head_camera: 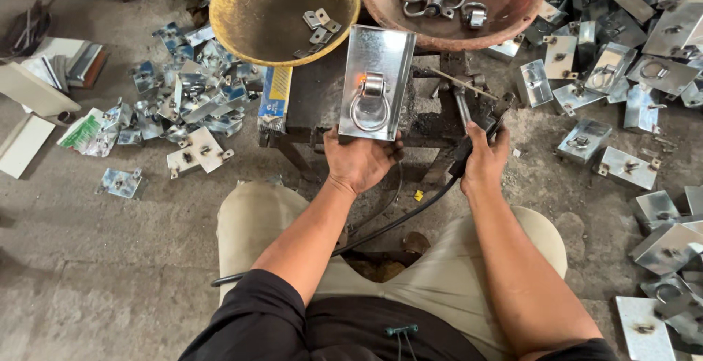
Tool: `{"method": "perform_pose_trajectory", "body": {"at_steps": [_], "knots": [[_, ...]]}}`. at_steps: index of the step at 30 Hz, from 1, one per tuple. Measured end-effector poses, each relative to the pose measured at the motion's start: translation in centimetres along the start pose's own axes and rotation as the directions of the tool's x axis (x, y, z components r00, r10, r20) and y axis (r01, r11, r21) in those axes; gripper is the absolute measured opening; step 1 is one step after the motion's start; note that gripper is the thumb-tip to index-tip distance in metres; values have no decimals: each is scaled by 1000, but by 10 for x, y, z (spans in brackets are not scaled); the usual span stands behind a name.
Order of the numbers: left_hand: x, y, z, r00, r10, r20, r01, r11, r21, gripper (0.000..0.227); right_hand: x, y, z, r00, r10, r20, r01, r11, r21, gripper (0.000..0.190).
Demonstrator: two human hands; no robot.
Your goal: The person sits on the floor and uses a welding torch to attach small metal brackets and eye bolts to rectangular metal plates. They pick up components from nearby bowls, position them on the plates, and weld them in place, creating sparks. The person occasionally flips the plates to weld different sides.
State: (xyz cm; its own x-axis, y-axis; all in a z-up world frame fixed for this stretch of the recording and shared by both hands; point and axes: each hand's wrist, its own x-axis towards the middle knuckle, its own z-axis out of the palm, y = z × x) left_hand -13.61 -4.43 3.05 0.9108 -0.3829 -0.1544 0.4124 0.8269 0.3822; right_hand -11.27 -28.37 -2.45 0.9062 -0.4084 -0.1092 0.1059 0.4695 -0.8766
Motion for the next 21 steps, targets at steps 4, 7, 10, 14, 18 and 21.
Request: {"method": "perform_pose_trajectory", "body": {"at_steps": [4,7,10,14,18,21], "knots": [[22,6,-36,998,-30,-47,31,999,28,96,-1,-2,-2,1000,25,2,-25,996,88,41],[50,33,-58,929,252,-273,20,699,715,94,0,-7,-5,994,106,-15,-103,986,132,34],[56,90,-53,914,401,56,51,-251,967,97,-1,-5,-6,986,166,-19,-160,973,167,28],[51,142,-13,996,65,54,15,-762,648,113,-6,11,-1,991,117,58,-124,984,128,37],[47,156,6,969,64,-237,180,-841,511,116,-18,15,8,992,-35,121,62,972,-225,60],[51,162,7,955,57,-292,191,-870,455,115,-28,9,12,965,-126,231,197,926,-322,73]]}}
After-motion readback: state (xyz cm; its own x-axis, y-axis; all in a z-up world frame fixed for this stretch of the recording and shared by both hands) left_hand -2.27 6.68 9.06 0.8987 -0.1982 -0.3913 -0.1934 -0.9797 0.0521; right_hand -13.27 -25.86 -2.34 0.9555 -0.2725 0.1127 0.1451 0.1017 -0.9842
